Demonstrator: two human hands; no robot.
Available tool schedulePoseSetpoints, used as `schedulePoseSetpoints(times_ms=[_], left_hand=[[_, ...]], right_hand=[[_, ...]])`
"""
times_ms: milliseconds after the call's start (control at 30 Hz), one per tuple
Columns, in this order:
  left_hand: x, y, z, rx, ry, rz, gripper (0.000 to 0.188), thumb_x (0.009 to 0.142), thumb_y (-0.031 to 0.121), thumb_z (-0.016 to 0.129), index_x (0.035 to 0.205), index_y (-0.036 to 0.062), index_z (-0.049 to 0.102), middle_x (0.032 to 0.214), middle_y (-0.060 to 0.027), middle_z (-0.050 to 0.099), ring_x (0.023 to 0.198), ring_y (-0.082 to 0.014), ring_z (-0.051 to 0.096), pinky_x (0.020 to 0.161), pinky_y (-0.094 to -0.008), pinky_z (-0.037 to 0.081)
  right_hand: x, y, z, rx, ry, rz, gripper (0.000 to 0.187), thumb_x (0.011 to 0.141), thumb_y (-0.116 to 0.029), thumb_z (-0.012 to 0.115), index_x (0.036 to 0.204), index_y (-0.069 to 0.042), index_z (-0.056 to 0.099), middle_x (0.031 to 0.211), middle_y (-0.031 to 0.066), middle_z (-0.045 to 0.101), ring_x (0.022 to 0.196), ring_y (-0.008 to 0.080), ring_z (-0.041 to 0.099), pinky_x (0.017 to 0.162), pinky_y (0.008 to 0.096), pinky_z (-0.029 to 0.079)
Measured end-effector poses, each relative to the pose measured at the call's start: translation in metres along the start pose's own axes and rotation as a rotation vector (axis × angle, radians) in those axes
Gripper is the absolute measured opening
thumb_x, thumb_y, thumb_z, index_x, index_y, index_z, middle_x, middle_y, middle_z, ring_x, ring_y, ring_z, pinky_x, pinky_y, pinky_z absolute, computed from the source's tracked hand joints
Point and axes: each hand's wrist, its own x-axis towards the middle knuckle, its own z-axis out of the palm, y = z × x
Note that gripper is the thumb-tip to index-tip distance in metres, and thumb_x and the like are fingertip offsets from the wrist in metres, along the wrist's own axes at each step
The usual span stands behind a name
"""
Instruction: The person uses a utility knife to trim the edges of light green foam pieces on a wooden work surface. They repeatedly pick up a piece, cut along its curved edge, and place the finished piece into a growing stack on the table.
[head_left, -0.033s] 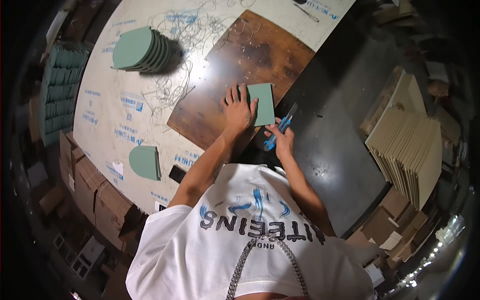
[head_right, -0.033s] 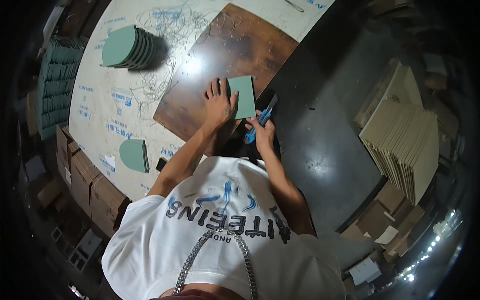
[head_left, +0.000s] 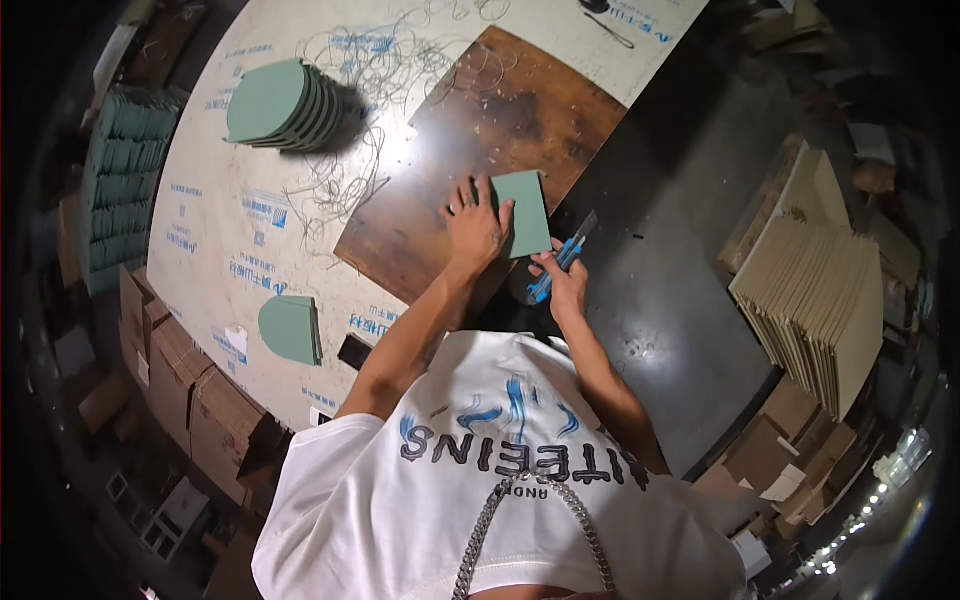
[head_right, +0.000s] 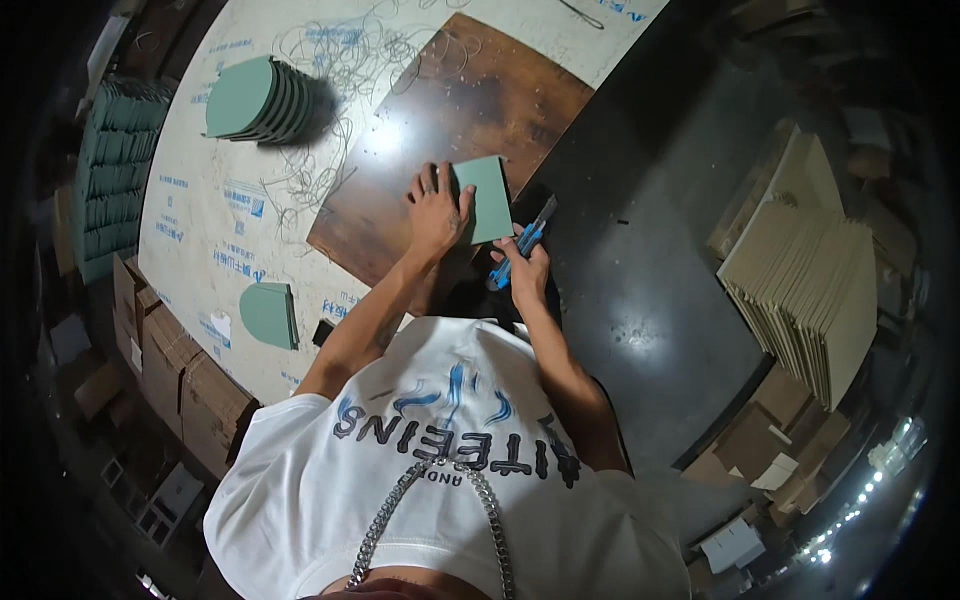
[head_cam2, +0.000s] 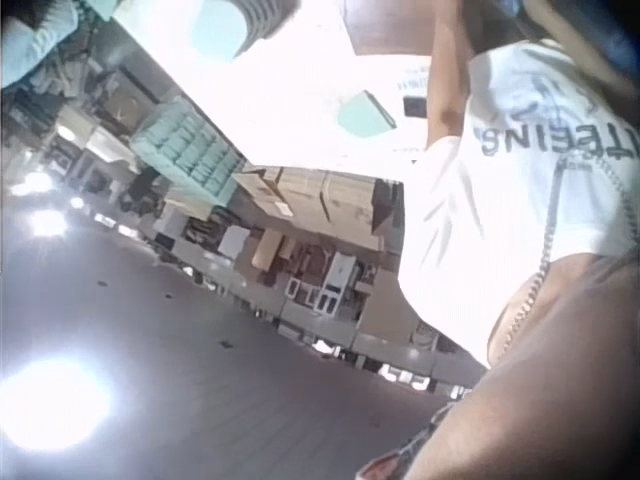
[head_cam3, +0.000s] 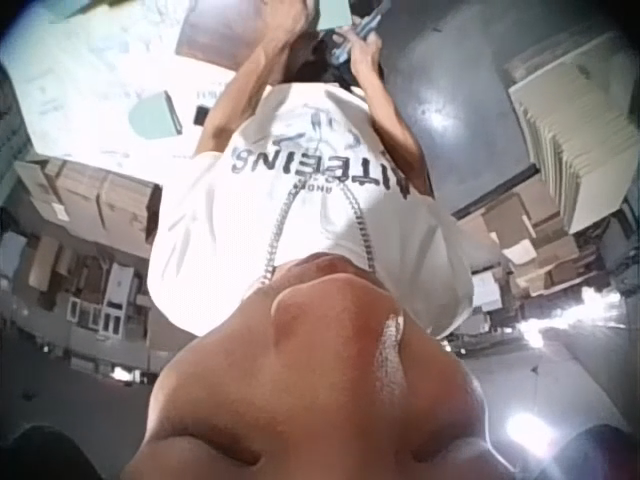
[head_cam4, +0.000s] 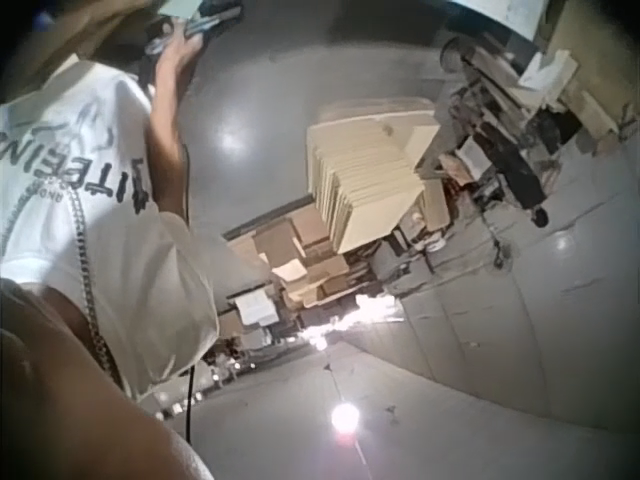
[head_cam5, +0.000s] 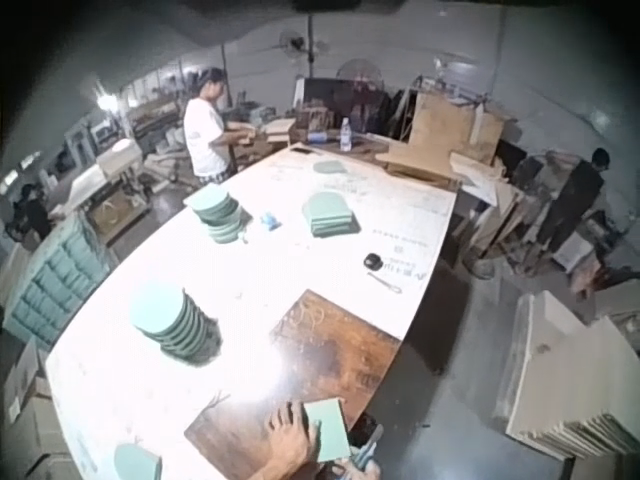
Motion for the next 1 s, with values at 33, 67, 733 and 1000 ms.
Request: schedulePoseSetpoints(times_ms=[33,67,733,1000], left_hand=[[0.005,0.005,-0.011,-0.152,-0.191,-0.208,0.064,0.093,0.051,0.060,0.139,0.0061,0.052,0.150,-0.0251,0.042,0.134,-0.0438,0.040,0.101,-0.0680,0.032],[0.007,0.004,-0.013,-0.090,-0.216,-0.253,0.071,0.089,0.056,0.063,0.136,0.0041,0.053,0.140,-0.0252,0.053,0.129,-0.0456,0.046,0.101,-0.0648,0.037],[-0.016,-0.018,-0.075,-0.357,-0.173,0.557,0.056,0.079,-0.002,0.061,0.134,0.0078,0.060,0.144,-0.0156,0.053,0.134,-0.0355,0.048,0.112,-0.0475,0.037],[-0.033,-0.001,-0.020,-0.190,0.014,0.206,0.047,0.093,0.029,0.065,0.130,0.0012,0.056,0.147,-0.0266,0.042,0.138,-0.0434,0.036,0.111,-0.0626,0.023]], right_hand=[[-0.002,-0.006,-0.002,-0.043,0.024,-0.043,0.033,0.095,-0.006,0.067,0.125,0.008,0.060,0.102,0.0135,0.069,0.087,0.0210,0.071,0.075,0.0333,0.061],[-0.002,-0.013,-0.006,-0.085,0.048,-0.086,0.033,0.095,-0.007,0.068,0.123,0.008,0.060,0.094,0.0116,0.069,0.080,0.0202,0.070,0.074,0.0335,0.061],[-0.010,-0.075,-0.048,-0.330,-0.032,-0.039,0.024,0.102,-0.023,0.060,0.110,-0.001,0.057,0.081,0.0114,0.067,0.062,0.0151,0.063,0.053,0.0297,0.053],[-0.050,-0.084,-0.044,-0.805,-0.206,0.113,0.044,0.101,-0.019,0.056,0.136,0.003,0.041,0.078,0.0147,0.065,0.053,0.0200,0.065,0.048,0.0350,0.057]])
